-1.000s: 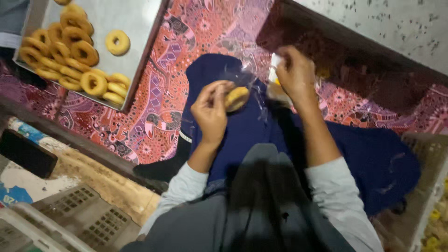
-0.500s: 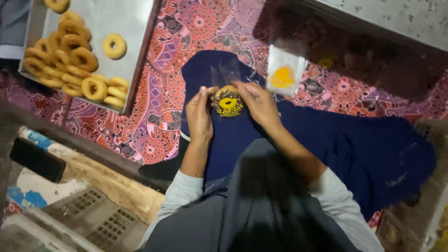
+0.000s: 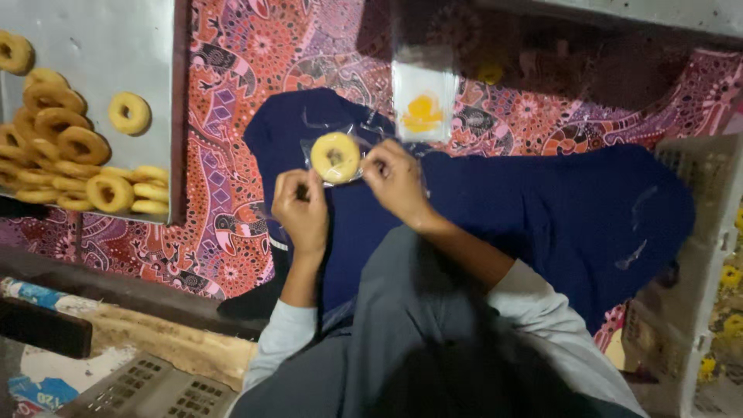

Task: The person sits on the floor and repeatedly picks donuts from metal trays, places them into clear plastic bags, and sets the sealed bags into a white crate. The person also moves trays and a crate to reorganize the workspace.

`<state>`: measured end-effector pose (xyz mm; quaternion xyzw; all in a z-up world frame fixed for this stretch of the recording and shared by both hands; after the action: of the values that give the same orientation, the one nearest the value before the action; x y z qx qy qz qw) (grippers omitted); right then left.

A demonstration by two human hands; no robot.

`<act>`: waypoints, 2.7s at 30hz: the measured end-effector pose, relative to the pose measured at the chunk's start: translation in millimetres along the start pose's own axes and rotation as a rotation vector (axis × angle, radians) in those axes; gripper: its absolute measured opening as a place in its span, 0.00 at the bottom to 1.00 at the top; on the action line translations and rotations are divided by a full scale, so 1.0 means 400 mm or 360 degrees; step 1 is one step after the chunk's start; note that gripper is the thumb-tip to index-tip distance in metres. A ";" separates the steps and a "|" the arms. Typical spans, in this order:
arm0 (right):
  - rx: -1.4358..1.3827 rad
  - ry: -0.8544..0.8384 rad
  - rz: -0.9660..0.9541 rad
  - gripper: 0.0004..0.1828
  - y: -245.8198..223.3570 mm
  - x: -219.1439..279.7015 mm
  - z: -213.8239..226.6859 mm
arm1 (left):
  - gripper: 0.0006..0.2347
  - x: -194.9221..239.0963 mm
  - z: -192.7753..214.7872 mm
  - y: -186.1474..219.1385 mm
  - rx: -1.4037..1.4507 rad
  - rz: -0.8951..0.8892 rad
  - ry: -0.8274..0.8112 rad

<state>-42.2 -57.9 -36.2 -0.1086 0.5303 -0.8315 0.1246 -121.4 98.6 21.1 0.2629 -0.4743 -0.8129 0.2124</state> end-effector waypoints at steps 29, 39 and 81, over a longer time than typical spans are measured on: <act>0.1049 0.0112 0.0300 0.12 0.138 -0.180 0.450 | 0.07 -0.157 -0.616 0.022 0.0523 0.0092 -0.1344; 0.1097 0.0312 0.1021 0.15 -0.144 -0.230 0.470 | 0.10 -0.239 -0.440 0.129 0.0419 -0.0711 -0.1049; 0.2138 0.0286 0.0676 0.40 -0.081 -0.954 0.388 | 0.22 -0.431 -0.333 -0.172 0.3180 0.1505 0.0500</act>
<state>364.3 -54.5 39.0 0.1664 -0.0791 -0.9422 0.2797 88.9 145.0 -55.3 0.2084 -0.9351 0.1385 0.2511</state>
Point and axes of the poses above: each hand's wrist, its own x-axis away from the middle knuckle, its own z-axis out of the back of the hand, y = z × x, the point moved 3 cm from there along -x, towards the middle knuckle, and after that the axes turned 9 degrees about x, right-handed, at the moved point
